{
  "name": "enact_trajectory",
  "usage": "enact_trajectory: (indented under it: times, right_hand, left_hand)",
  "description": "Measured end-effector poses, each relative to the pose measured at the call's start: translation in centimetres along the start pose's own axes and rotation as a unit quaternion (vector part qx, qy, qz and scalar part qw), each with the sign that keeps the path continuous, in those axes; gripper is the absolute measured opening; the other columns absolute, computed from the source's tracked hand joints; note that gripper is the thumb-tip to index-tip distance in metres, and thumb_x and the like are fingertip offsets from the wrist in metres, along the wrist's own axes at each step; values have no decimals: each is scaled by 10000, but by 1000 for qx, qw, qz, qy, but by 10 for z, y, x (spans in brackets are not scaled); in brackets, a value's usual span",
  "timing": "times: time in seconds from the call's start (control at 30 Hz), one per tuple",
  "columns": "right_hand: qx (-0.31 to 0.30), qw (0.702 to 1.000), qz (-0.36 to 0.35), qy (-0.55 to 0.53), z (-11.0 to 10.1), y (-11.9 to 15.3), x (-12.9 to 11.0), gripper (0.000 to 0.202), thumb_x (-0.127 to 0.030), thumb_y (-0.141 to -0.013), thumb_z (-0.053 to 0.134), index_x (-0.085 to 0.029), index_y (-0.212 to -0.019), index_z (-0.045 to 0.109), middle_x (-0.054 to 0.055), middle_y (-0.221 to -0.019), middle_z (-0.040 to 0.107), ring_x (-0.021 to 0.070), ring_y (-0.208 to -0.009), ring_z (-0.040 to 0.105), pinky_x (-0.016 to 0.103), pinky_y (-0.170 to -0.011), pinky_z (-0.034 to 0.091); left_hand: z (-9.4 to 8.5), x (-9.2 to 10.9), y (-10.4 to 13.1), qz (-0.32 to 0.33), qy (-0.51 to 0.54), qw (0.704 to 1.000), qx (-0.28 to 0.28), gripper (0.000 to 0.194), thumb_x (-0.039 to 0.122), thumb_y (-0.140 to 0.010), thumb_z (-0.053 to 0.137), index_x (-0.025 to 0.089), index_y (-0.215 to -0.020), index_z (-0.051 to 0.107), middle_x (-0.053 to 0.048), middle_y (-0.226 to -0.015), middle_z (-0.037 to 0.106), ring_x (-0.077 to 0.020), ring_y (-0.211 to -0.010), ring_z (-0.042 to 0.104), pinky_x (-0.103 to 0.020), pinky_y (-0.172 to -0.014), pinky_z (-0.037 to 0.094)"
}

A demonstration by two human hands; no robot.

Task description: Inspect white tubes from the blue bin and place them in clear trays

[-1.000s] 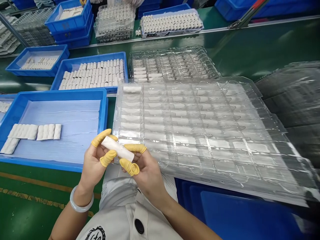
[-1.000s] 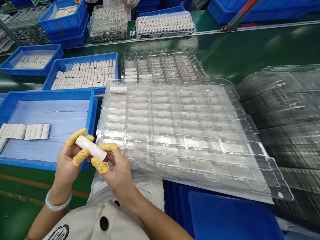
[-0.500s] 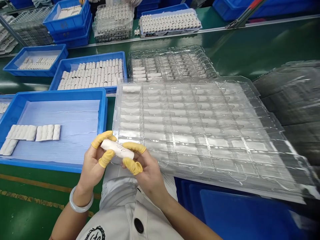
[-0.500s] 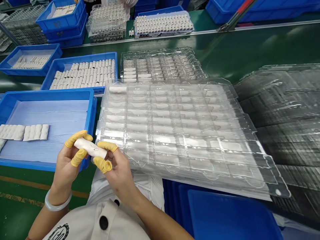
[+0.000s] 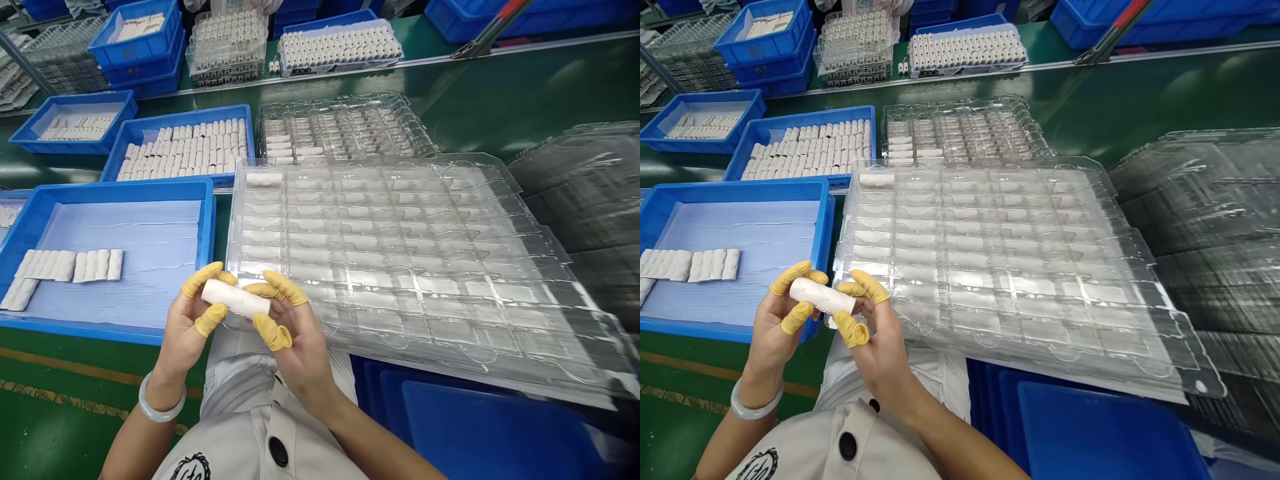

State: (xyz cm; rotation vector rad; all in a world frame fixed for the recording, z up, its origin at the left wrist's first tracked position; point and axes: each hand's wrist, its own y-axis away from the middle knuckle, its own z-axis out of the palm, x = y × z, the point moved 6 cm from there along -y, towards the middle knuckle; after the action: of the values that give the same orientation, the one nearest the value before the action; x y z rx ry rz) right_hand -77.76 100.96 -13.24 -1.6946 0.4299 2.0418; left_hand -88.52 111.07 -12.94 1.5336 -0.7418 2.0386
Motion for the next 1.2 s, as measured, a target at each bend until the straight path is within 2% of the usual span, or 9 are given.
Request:
enact_trajectory:
  times: [0.1, 0.23, 0.37, 0.5, 0.67, 0.83, 0.93, 1.07, 1.2]
  right_hand:
    - [-9, 999, 16, -28, 1, -2, 3, 376, -328, -962, 552, -264, -1308, 418, 87, -1170, 655, 183, -1029, 665, 379, -880, 578]
    - [39, 994, -75, 75, -2, 2, 0, 476, -187, -924, 601, -349, -1340, 437, 38, -1222, 630, 173, -1143, 611, 397, -1011, 504]
    - [37, 980, -139, 136, -1, 5, -6, 504, -130, -911, 586, -400, -1321, 474, 23, -1227, 609, 175, -1135, 598, 396, -993, 505]
    - [32, 992, -83, 92, -6, 1, -7, 436, -232, -922, 607, -309, -1326, 461, 63, -1194, 612, 193, -1120, 610, 397, -973, 524]
    - [-41, 999, 19, 22, -2, -4, 1, 350, -337, -988, 505, -241, -1315, 427, 80, -1113, 660, 166, -936, 666, 335, -793, 573]
    - [27, 980, -101, 167, -5, 0, -7, 432, -216, -925, 593, -277, -1320, 430, 68, -1164, 626, 182, -1004, 642, 384, -891, 545]
    - [28, 963, -141, 228, -3, -1, -11, 431, -200, -924, 579, -272, -1324, 436, 76, -1155, 626, 203, -1025, 636, 394, -875, 551]
    - [-67, 939, -122, 313, -2, -12, -12, 316, -244, -954, 521, -227, -1270, 524, 95, -1128, 648, 236, -1022, 624, 432, -851, 547]
    - [-177, 896, -116, 391, -11, -41, -18, 245, -279, -952, 493, -198, -1134, 635, 99, -1021, 665, 266, -939, 610, 476, -808, 526]
  left_hand:
    - [0, 0, 0, 2, 4, 1000, -7, 429, 205, -891, 652, 339, -1298, 618, -53, -1142, 673, -135, -962, 635, -168, -695, 526]
    - [-1, -1, -2, -5, -1, 1000, 9, 418, 217, -878, 669, 316, -1282, 631, -70, -1117, 674, -117, -808, 622, -191, -648, 529]
    - [-1, 0, -2, -10, -6, 1000, 5, 398, 239, -881, 667, 319, -1270, 634, -63, -1109, 672, -95, -713, 590, -205, -623, 531]
    - [-1, 2, 0, 0, -16, 1000, -1, 394, 232, -887, 659, 317, -1271, 635, -66, -1129, 670, -109, -778, 613, -197, -642, 529]
    - [-1, 2, 0, 8, -28, 1000, -2, 405, 213, -881, 663, 332, -1267, 638, -58, -1166, 670, -120, -845, 643, -183, -661, 527]
    - [-6, -2, -1, -9, -42, 999, 15, 417, 208, -890, 648, 321, -1291, 616, -66, -1181, 660, -127, -835, 637, -213, -673, 541]
    - [-5, -3, 0, -10, -41, 999, 9, 423, 199, -900, 630, 311, -1306, 600, -67, -1165, 657, -119, -798, 626, -228, -670, 549]
    - [0, 0, -2, 6, -76, 997, -22, 410, 189, -915, 605, 301, -1310, 591, -69, -1179, 661, -145, -916, 644, -238, -740, 549]
    - [-14, 9, -11, 14, -259, 960, -103, 448, 262, -924, 592, 264, -1370, 552, -99, -1238, 643, -203, -1072, 621, -341, -926, 513]
